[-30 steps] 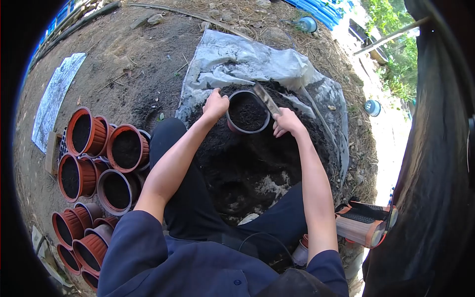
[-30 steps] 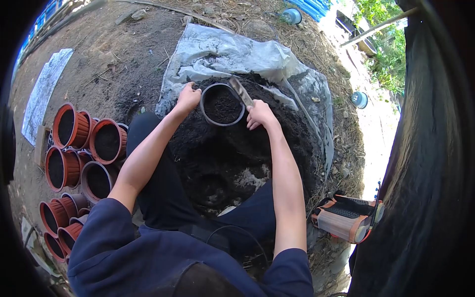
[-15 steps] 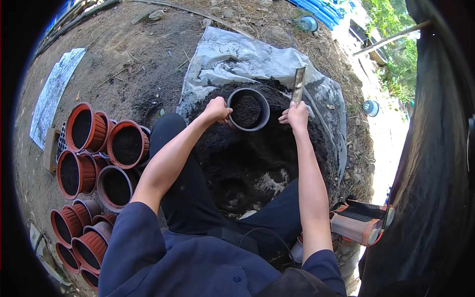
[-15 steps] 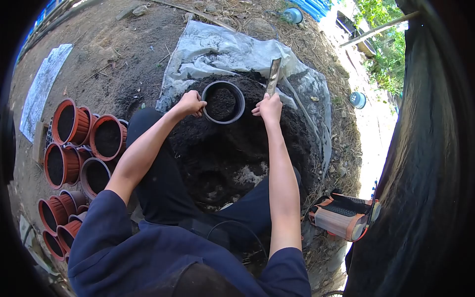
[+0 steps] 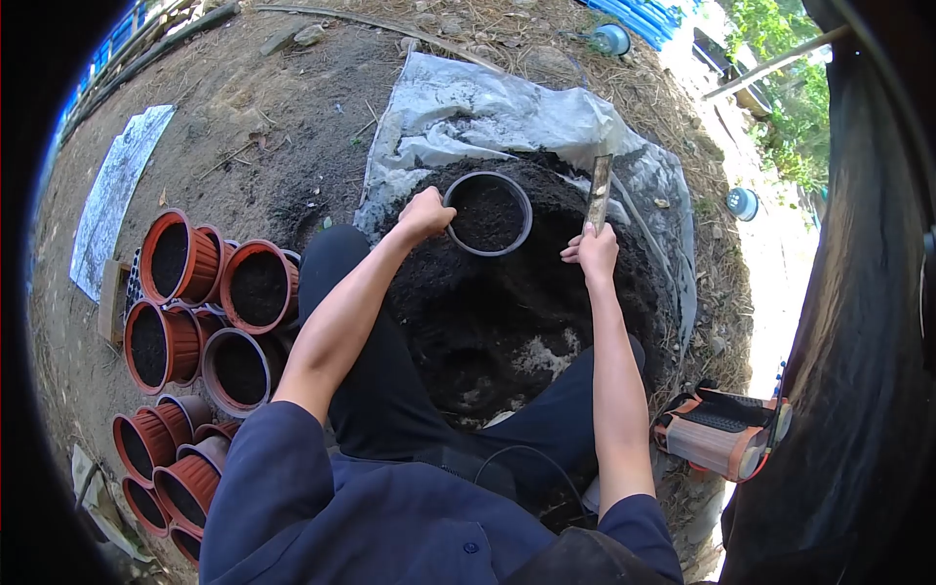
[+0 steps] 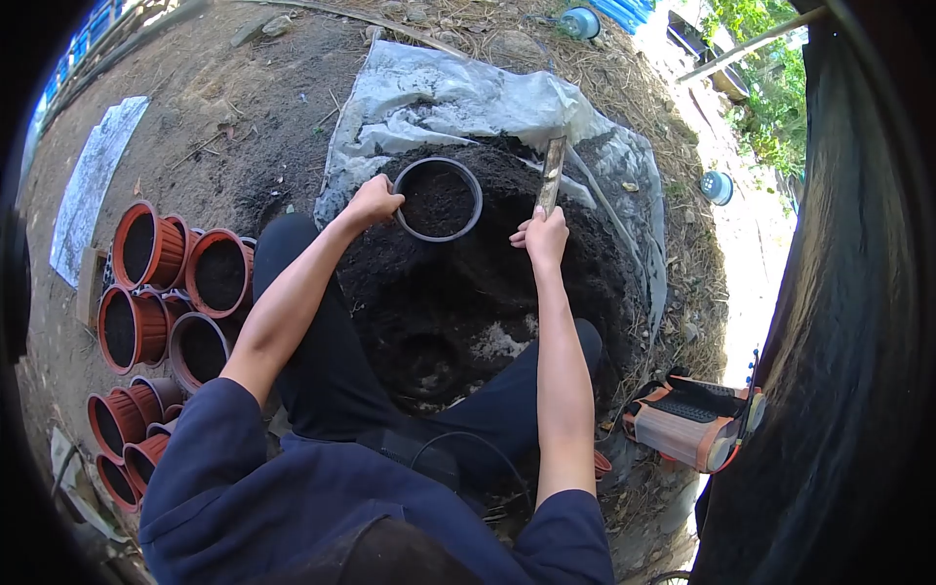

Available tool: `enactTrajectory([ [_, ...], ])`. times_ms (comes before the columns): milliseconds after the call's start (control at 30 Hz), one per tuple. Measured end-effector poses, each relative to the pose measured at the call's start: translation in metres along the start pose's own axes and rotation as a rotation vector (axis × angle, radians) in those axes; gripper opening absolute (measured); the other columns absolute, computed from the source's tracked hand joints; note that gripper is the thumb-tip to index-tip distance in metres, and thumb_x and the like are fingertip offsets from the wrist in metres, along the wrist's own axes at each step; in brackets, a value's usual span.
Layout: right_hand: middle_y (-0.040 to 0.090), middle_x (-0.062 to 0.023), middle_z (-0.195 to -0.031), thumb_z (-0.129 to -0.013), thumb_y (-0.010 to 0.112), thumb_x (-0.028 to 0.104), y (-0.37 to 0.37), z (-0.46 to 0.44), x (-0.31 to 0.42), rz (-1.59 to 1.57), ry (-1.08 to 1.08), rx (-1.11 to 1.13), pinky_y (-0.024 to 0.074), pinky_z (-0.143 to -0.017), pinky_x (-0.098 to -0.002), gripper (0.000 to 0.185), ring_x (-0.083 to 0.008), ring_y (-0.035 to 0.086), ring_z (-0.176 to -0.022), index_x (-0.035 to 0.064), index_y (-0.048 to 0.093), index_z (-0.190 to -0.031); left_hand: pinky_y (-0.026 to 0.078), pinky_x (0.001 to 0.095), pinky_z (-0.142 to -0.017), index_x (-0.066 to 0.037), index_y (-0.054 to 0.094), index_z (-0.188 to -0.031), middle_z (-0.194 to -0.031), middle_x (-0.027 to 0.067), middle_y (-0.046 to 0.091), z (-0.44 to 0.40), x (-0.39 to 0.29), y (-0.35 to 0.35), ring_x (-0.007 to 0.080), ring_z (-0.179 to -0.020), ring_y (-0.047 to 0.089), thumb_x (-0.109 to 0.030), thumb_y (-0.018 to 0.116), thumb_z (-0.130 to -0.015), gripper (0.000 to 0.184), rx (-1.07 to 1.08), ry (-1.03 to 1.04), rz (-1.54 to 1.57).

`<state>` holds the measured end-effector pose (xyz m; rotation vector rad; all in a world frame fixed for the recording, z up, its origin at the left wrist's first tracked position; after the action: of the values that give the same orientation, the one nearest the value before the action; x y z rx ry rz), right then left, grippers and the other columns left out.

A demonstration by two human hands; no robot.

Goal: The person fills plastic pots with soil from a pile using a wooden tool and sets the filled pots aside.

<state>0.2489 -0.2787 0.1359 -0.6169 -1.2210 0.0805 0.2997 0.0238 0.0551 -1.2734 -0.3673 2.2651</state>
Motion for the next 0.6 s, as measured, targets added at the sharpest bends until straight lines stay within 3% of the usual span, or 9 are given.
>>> enactTrajectory([
  [67,0.064,-0.0161,-0.070,-0.104,0.042,0.017,-0.003,-0.001,-0.003,-0.016,-0.018,0.020,0.0559,-0.042,-0.0346,0.024,-0.0249,0.067,-0.052,-0.0053,0.047,-0.097,0.056,0.0366,-0.060,0.002,0.058,-0.099,-0.084,0.0169,0.069,-0.026,0.018,0.016,0.0251,-0.068,0.070,-0.023,0.066,-0.080,0.032,-0.238,0.252,-0.148],
  [100,0.064,-0.0160,-0.071,-0.104,0.042,0.017,-0.004,0.001,-0.005,-0.029,-0.013,0.011,0.0559,-0.042,-0.0344,0.024,-0.0247,0.067,-0.051,-0.0054,0.048,-0.097,0.055,0.0366,-0.064,0.002,0.060,-0.098,-0.083,0.0164,0.069,-0.022,0.013,0.018,0.0253,-0.073,0.070,-0.026,0.065,-0.081,0.033,-0.194,0.200,-0.138],
  [200,0.063,-0.0163,-0.071,-0.104,0.042,0.017,-0.004,0.014,-0.014,-0.100,-0.015,0.026,0.0562,-0.044,-0.0339,0.025,-0.0239,0.066,-0.051,-0.0062,0.049,-0.099,0.058,0.0370,-0.060,0.001,0.063,-0.092,-0.078,0.0108,0.066,-0.011,0.004,0.020,0.0237,-0.069,0.068,-0.017,0.063,-0.079,0.021,0.211,0.031,0.438],
  [233,0.064,-0.0165,-0.073,-0.104,0.041,0.018,-0.003,0.019,-0.020,-0.121,-0.019,0.031,0.0568,-0.045,-0.0341,0.026,-0.0237,0.067,-0.052,-0.0061,0.049,-0.101,0.058,0.0358,-0.061,0.001,0.064,-0.089,-0.075,0.0109,0.064,-0.033,0.016,0.035,0.0226,-0.070,0.067,-0.014,0.063,-0.078,0.018,0.189,0.046,0.524],
  [333,0.064,-0.0169,-0.077,-0.104,0.041,0.022,0.001,0.031,-0.046,-0.207,0.028,0.102,0.0585,-0.049,-0.0351,0.027,-0.0241,0.067,-0.056,-0.0048,0.048,-0.105,0.046,0.0330,-0.051,-0.002,0.067,-0.084,-0.070,0.0091,0.061,-0.023,0.002,0.038,0.0188,-0.061,0.058,-0.011,0.067,-0.071,0.016,0.060,0.054,0.463],
  [367,0.064,-0.0171,-0.078,-0.105,0.041,0.022,0.004,0.036,-0.051,-0.217,0.032,0.109,0.0587,-0.050,-0.0351,0.027,-0.0242,0.067,-0.057,-0.0044,0.048,-0.106,0.052,0.0324,-0.059,-0.002,0.071,-0.083,-0.075,0.0113,0.067,-0.004,-0.012,0.027,0.0199,-0.067,0.064,-0.014,0.070,-0.065,0.022,0.049,0.025,0.434],
  [433,0.064,-0.0177,-0.080,-0.105,0.040,0.022,0.009,0.040,-0.065,-0.239,0.053,0.135,0.0588,-0.050,-0.0354,0.027,-0.0250,0.067,-0.057,-0.0041,0.047,-0.109,0.054,0.0361,-0.067,-0.003,0.071,-0.083,-0.080,0.0137,0.069,-0.023,-0.009,0.038,0.0248,-0.078,0.068,-0.014,0.070,-0.061,0.025,0.005,0.012,0.393],
  [500,0.064,-0.0184,-0.082,-0.105,0.041,0.023,0.016,0.044,-0.073,-0.259,0.076,0.145,0.0590,-0.052,-0.0363,0.027,-0.0251,0.067,-0.058,-0.0030,0.046,-0.112,0.054,0.0363,-0.070,-0.003,0.069,-0.077,-0.082,0.0149,0.070,0.017,-0.032,0.006,0.0253,-0.081,0.068,-0.014,0.071,-0.059,0.021,-0.036,0.017,0.437],
  [600,0.063,-0.0164,-0.084,-0.105,0.041,0.024,0.026,0.042,-0.077,-0.249,0.098,0.174,0.0592,-0.054,-0.0360,0.027,-0.0243,0.066,-0.060,-0.0018,0.045,-0.113,0.055,0.0413,-0.058,-0.001,0.059,-0.072,-0.074,0.0136,0.063,0.054,-0.043,-0.036,0.0271,-0.072,0.066,-0.007,0.068,-0.065,0.014,-0.077,0.075,0.650],
])
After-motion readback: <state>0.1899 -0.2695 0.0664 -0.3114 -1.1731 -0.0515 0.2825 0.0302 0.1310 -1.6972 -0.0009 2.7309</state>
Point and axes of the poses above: each hand's wrist, its own z-axis away from the middle knuckle, its own y-axis out of the palm, x = y × z, the point moved 1 cm from there along -z, towards the middle knuckle
